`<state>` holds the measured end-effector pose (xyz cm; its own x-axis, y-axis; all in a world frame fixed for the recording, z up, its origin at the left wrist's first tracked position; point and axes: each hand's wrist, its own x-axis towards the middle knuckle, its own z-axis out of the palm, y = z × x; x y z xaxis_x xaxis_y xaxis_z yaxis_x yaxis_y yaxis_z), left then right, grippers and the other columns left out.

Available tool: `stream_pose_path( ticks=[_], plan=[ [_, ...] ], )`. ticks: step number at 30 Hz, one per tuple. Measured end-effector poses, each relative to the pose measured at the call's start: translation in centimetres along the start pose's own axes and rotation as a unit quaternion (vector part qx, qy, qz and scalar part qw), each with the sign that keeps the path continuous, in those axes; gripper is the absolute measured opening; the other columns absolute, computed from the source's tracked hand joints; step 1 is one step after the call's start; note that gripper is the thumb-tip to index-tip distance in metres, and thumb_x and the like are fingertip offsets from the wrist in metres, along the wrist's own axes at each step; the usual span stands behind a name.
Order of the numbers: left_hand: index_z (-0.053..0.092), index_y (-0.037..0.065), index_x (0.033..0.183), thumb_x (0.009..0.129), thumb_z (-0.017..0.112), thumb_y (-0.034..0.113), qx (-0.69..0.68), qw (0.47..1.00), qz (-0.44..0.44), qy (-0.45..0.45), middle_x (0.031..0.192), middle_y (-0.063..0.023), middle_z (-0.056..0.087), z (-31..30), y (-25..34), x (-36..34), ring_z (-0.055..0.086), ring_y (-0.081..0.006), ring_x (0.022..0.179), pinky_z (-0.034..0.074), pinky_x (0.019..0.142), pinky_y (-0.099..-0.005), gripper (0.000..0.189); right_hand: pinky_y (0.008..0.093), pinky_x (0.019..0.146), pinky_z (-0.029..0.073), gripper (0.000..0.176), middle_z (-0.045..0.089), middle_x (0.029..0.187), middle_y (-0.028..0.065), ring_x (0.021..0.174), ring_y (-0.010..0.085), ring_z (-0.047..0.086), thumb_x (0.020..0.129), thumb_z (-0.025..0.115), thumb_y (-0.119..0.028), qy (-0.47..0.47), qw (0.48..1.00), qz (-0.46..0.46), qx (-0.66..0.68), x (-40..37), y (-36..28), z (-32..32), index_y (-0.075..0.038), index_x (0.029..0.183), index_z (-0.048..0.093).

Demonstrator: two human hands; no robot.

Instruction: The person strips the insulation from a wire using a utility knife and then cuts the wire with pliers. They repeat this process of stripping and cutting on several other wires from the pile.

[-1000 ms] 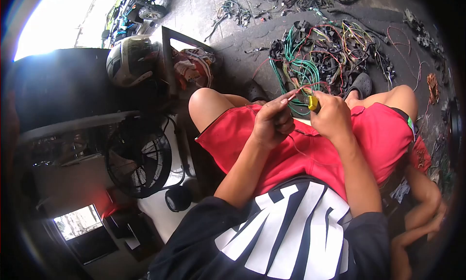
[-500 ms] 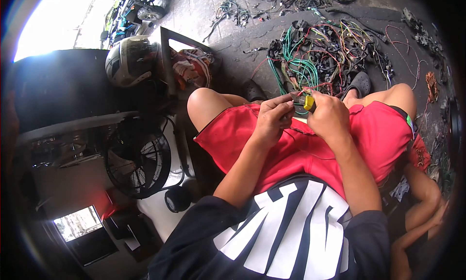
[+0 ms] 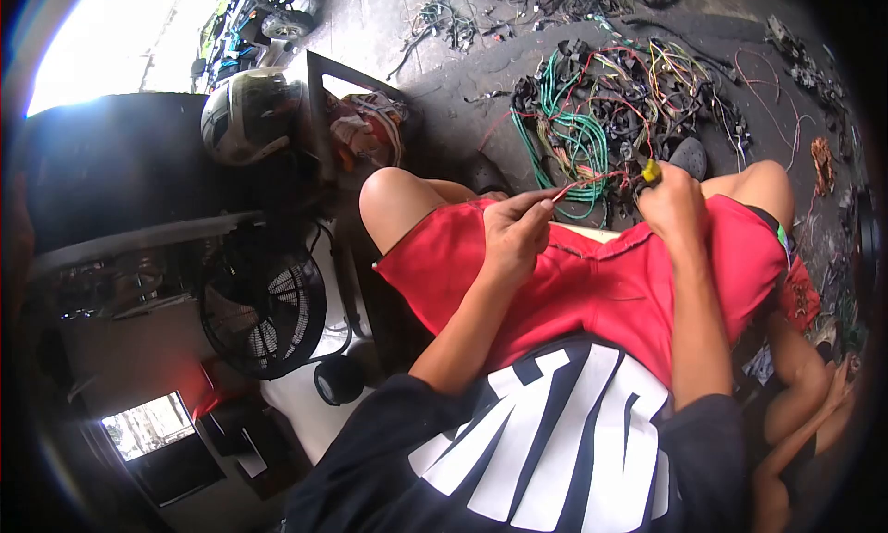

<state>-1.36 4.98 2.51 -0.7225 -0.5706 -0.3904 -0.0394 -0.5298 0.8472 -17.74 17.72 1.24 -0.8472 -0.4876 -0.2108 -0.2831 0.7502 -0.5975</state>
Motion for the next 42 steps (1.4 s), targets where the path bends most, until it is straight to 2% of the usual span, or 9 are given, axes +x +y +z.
stream_pose_path(
  ticks=[5,7,10,14,22,25,29,32,42],
  plan=[
    [0.056,-0.01,0.108,0.085,0.054,0.01,-0.057,0.998,-0.015,-0.005,0.058,0.0034,0.039,0.1,0.0,1.0,0.031,-0.0049,0.046,0.024,0.041,-0.0194,0.03,0.042,0.061,0.046,0.018,0.06,0.072,0.0216,0.064,0.0377,0.058,0.069,0.061,-0.01,0.09,0.98,-0.149,0.098,-1.5,-1.1,1.5,0.001,0.082,0.06],
    [0.056,-0.01,0.109,0.085,0.053,0.011,-0.073,0.997,-0.023,-0.029,0.057,0.0022,0.04,-0.1,0.1,0.8,0.032,-0.0057,0.046,0.026,0.042,-0.0205,0.032,0.0377,0.052,0.045,0.014,0.06,0.065,0.0123,0.055,0.0268,0.057,0.074,0.061,-0.013,-0.067,0.948,-0.053,0.308,-1.4,-0.7,2.7,-0.004,0.085,0.062],
    [0.055,-0.01,0.112,0.083,0.051,0.012,-0.087,0.991,-0.031,-0.095,0.058,-0.0008,0.044,-0.7,0.0,1.1,0.034,-0.0074,0.046,0.03,0.044,-0.022,0.037,0.0274,0.046,0.038,0.007,0.045,0.056,-0.0046,0.047,0.0069,0.042,0.083,0.058,-0.017,-0.289,0.707,0.144,0.629,-1.1,-1.1,2.5,-0.01,0.082,0.059],
    [0.056,-0.008,0.113,0.083,0.049,0.008,-0.041,0.993,-0.036,-0.104,0.066,-0.006,0.055,-0.6,-0.7,1.4,0.044,-0.0099,0.05,0.036,0.048,-0.0215,0.035,0.0266,0.055,0.041,0.011,0.044,0.059,-0.0038,0.053,0.0088,0.044,0.083,0.059,-0.018,-0.265,0.575,0.193,0.75,-0.6,-1.1,3.0,-0.009,0.082,0.054],
    [0.059,-0.007,0.105,0.09,0.051,0.014,0.132,0.988,0.055,-0.052,0.074,-0.0078,0.06,0.9,-1.4,1.3,0.052,-0.0128,0.062,0.044,0.065,-0.0248,0.027,0.0285,0.056,0.043,0.012,0.044,0.059,-0.0024,0.054,0.0101,0.045,0.083,0.059,-0.017,-0.187,0.602,0.143,0.763,0.7,-0.2,2.4,-0.009,0.077,0.053],
    [0.059,-0.006,0.098,0.09,0.052,0.016,-0.065,0.995,-0.078,-0.013,0.069,-0.0042,0.057,0.7,-1.1,1.5,0.051,-0.0121,0.062,0.043,0.066,-0.0261,0.025,0.0289,0.057,0.043,0.011,0.044,0.06,-0.0019,0.054,0.0105,0.045,0.082,0.059,-0.016,-0.149,0.579,0.151,0.787,1.7,0.4,1.8,-0.009,0.078,0.052],
    [0.06,-0.005,0.096,0.09,0.055,0.019,-0.1,0.968,-0.162,-0.166,0.061,0.0014,0.05,-0.9,0.0,1.7,0.043,-0.0077,0.052,0.036,0.051,-0.0217,0.025,0.0293,0.057,0.044,0.008,0.045,0.06,-0.0025,0.055,0.0104,0.046,0.084,0.056,-0.016,-0.137,0.618,0.132,0.763,2.1,1.2,1.9,-0.011,0.08,0.051],
    [0.061,-0.003,0.099,0.089,0.058,0.018,0.287,0.955,-0.038,-0.065,0.06,0.0038,0.045,1.0,0.4,1.3,0.037,-0.0051,0.049,0.031,0.046,-0.02,0.023,0.0274,0.054,0.043,0.011,0.045,0.059,-0.0024,0.053,0.0096,0.045,0.082,0.06,-0.013,-0.091,0.674,0.124,0.723,2.3,1.1,1.6,-0.011,0.077,0.051],
    [0.058,-0.003,0.103,0.09,0.056,0.014,0.015,0.997,-0.074,-0.024,0.066,-0.0002,0.05,0.9,0.7,1.4,0.036,-0.0047,0.049,0.03,0.045,-0.0189,0.021,0.023,0.043,0.035,0.011,0.048,0.057,-0.0034,0.047,0.0073,0.044,0.08,0.064,-0.016,-0.15,0.794,0.072,0.585,1.5,0.1,2.3,-0.009,0.077,0.057]
  ],
)
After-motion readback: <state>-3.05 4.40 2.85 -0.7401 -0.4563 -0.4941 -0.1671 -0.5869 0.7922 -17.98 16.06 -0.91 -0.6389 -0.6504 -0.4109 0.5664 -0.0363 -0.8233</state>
